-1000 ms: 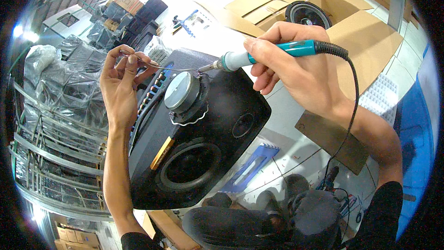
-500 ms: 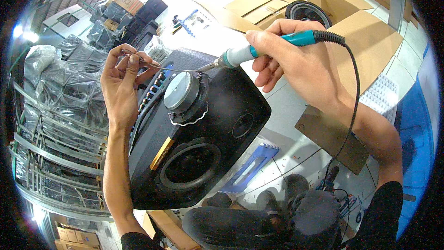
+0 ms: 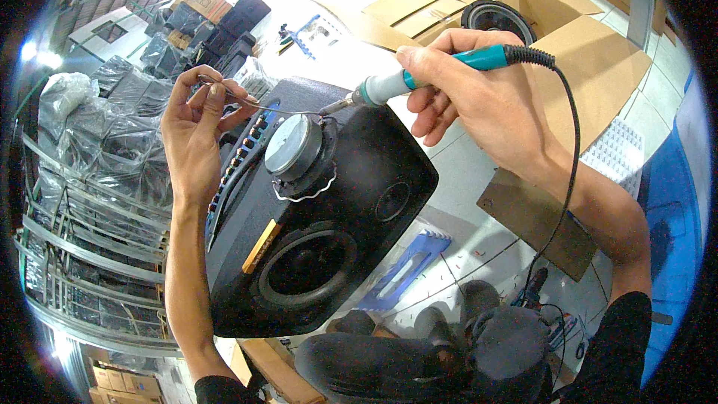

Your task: The person assembles a speaker by attaching a circular component to the top, soldering wires, and securing the part. They handle the speaker, a soldering iron, and wires throughout the process.

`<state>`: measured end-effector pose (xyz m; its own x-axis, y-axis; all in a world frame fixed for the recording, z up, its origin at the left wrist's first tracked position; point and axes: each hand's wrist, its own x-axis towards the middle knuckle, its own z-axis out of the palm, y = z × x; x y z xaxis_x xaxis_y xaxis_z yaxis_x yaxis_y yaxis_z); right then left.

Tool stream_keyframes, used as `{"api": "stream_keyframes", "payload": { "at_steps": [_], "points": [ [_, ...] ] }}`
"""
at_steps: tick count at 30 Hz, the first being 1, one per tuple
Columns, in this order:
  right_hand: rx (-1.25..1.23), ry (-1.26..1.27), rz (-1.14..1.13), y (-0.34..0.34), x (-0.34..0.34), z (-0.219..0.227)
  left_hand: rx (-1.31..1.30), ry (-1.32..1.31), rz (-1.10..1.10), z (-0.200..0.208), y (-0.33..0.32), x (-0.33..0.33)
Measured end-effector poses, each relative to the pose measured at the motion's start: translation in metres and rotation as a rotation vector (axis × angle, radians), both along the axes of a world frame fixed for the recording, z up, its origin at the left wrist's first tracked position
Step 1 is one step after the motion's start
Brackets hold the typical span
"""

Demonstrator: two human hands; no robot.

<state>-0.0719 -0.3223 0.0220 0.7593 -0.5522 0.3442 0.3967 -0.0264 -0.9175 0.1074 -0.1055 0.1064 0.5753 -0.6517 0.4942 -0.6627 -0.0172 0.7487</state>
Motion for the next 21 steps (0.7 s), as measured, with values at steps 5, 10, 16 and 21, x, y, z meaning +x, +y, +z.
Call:
{"api": "stream_keyframes", "payload": {
  "at_steps": [5,10,16,21],
  "points": [
    [0.007,-0.002,0.004,-0.0001,-0.0008,-0.0001,0.004,-0.004,0.011,0.0002,-0.0002,-0.0007],
    [0.03,-0.006,-0.005,0.0,0.0005,-0.0012,0.014,-0.017,0.026,-0.0002,-0.0015,-0.0014],
    [-0.007,-0.011,-0.003,-0.0017,0.0011,-0.0019,0.024,-0.01,-0.019,-0.0001,-0.0043,0.0001],
    [0.024,0.011,0.002,-0.0014,-0.0002,-0.0011,0.007,-0.009,0.005,-0.0008,-0.0051,-0.0012]
  ]
}}
